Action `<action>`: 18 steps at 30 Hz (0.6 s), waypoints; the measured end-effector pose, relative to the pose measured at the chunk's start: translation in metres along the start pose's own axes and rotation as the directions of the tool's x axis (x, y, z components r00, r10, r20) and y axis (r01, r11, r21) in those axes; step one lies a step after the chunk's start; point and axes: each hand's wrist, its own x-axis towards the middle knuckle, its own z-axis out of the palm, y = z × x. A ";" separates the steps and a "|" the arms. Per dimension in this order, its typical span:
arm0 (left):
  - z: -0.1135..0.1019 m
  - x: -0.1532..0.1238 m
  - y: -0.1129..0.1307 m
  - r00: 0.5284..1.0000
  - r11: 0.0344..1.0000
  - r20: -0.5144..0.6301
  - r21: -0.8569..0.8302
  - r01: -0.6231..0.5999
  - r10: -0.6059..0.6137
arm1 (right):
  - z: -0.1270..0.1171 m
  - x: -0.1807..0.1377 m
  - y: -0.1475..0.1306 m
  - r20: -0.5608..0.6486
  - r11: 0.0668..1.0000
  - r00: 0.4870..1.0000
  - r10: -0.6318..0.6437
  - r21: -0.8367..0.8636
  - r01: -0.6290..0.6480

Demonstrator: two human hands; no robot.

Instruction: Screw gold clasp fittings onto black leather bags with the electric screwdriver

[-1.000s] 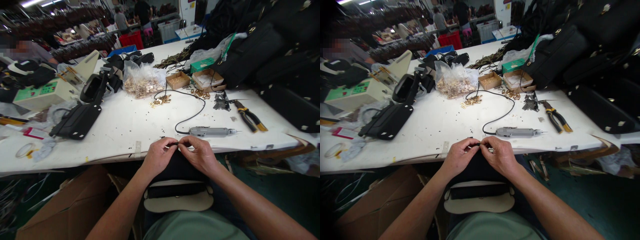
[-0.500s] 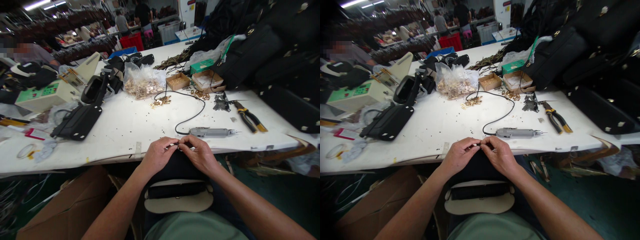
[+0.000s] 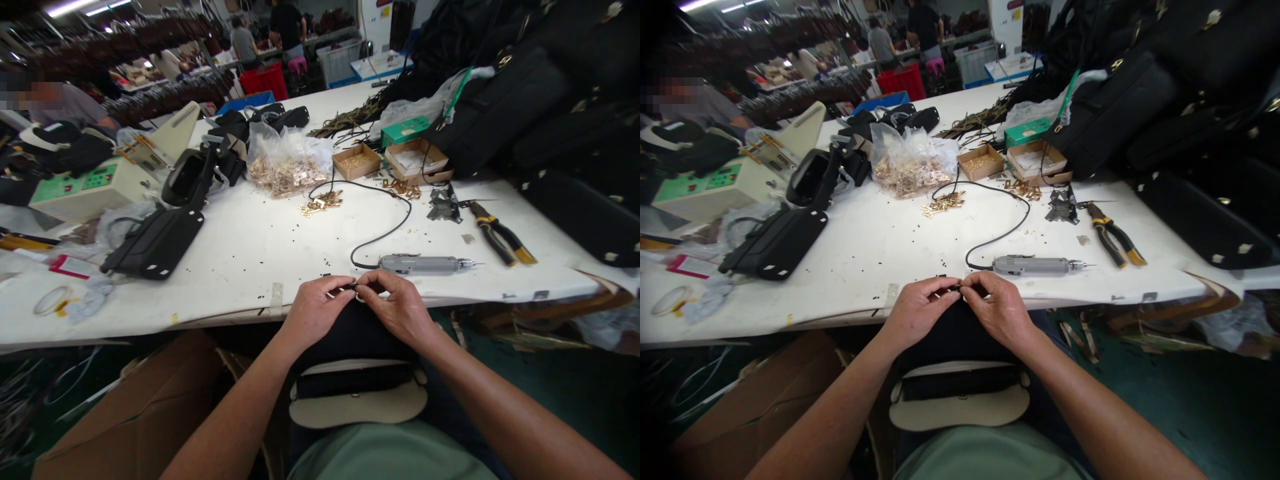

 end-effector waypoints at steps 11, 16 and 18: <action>-0.001 0.002 0.004 0.996 0.997 -0.046 -0.010 0.072 -0.072 | 0.000 0.002 -0.003 -0.002 0.999 1.000 0.025 0.028 -0.024; -0.002 0.002 0.006 0.997 0.997 -0.015 -0.013 0.076 -0.076 | 0.001 0.001 -0.002 0.001 1.000 1.000 0.021 0.019 -0.021; -0.001 0.002 0.005 0.997 0.997 -0.014 -0.032 0.074 -0.075 | 0.001 0.002 -0.002 -0.003 1.000 1.000 0.027 0.013 -0.027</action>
